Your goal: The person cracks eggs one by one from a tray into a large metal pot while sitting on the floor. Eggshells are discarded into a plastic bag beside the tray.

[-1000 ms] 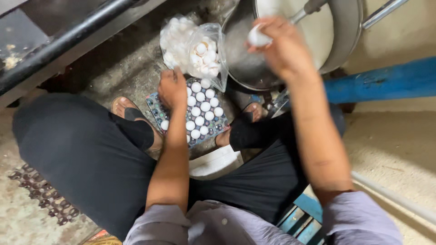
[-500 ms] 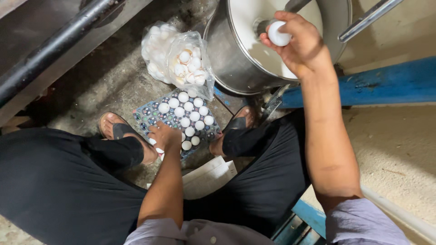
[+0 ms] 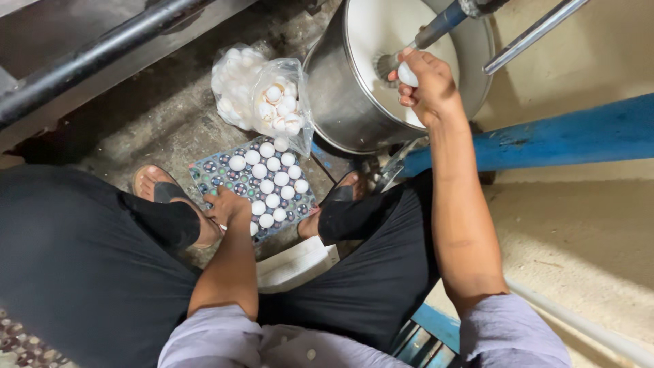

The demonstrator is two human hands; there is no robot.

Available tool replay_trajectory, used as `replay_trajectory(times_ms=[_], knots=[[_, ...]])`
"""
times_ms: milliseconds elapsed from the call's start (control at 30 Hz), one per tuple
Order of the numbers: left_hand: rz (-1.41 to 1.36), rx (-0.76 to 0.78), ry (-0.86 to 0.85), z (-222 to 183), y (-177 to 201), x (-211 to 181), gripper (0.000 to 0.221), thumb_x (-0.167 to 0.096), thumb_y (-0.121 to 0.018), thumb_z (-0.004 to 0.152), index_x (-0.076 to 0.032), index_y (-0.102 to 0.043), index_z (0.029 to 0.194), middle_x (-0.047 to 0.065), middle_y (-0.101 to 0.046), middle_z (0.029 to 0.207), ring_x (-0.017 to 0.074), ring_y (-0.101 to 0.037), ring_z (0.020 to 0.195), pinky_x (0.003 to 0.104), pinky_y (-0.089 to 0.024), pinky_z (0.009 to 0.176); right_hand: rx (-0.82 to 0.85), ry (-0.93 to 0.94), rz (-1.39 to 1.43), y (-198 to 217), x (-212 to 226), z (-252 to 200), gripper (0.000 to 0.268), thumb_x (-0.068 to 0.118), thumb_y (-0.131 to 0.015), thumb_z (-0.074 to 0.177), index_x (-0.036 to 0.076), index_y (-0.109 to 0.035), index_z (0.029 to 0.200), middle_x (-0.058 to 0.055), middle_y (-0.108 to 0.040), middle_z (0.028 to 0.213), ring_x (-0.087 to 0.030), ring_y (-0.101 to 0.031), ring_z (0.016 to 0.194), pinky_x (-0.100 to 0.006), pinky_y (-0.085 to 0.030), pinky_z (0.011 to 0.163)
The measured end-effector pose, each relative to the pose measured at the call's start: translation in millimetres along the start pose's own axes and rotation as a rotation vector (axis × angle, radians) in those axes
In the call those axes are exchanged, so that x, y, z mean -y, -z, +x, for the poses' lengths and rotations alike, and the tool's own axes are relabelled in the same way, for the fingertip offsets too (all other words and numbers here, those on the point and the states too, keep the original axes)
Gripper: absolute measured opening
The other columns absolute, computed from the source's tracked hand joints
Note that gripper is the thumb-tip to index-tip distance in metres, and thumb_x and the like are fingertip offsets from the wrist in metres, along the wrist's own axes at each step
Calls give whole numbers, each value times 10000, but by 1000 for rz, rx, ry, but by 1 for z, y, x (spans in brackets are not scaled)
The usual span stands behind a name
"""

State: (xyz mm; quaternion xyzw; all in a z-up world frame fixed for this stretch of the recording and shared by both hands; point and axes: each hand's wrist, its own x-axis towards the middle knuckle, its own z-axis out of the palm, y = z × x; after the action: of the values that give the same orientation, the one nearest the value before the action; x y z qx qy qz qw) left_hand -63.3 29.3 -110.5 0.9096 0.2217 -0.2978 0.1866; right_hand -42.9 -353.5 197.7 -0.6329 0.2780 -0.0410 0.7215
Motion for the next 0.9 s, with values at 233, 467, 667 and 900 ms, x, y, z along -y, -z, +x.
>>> replay_trajectory(times_ms=[233,467,667,900], knots=[[-18,-166,75,18,-16,-9,397,-122,-667,955,-130,-639,1351,157,-539,1434,490,-459,1303,586,-500,1008,-234,139,-325,-6,-7,10,257,342,-628,1051,122,-613,1184,-94,-642,848,-109,-469,539,-258,-351,432],[-302,8,-89,36,32,-44,377,-218,-754,805,-141,-706,1172,183,-677,1241,394,-613,1227,463,-473,1045,-287,971,-880,-13,-15,0,245,171,-625,1159,67,-597,1379,-116,-668,1258,-300,-648,1139,-386,-526,1016],[-1113,197,-190,35,77,-91,396,-170,-797,731,-44,-692,1093,152,-740,945,231,-682,731,403,-543,616,-241,1016,-945,-50,-12,-10,285,140,-652,1154,53,-600,1421,-163,-657,1309,-321,-627,1219,-418,-496,1060],[-1094,-42,-623,-8,151,-114,394,-158,-776,822,-50,-649,1180,127,-748,1010,169,-669,782,314,-548,688,65,741,-1059,-151,-69,-14,874,318,-815,944,89,-282,1598,-313,-310,1567,-459,-346,1432,-495,-318,1176]])
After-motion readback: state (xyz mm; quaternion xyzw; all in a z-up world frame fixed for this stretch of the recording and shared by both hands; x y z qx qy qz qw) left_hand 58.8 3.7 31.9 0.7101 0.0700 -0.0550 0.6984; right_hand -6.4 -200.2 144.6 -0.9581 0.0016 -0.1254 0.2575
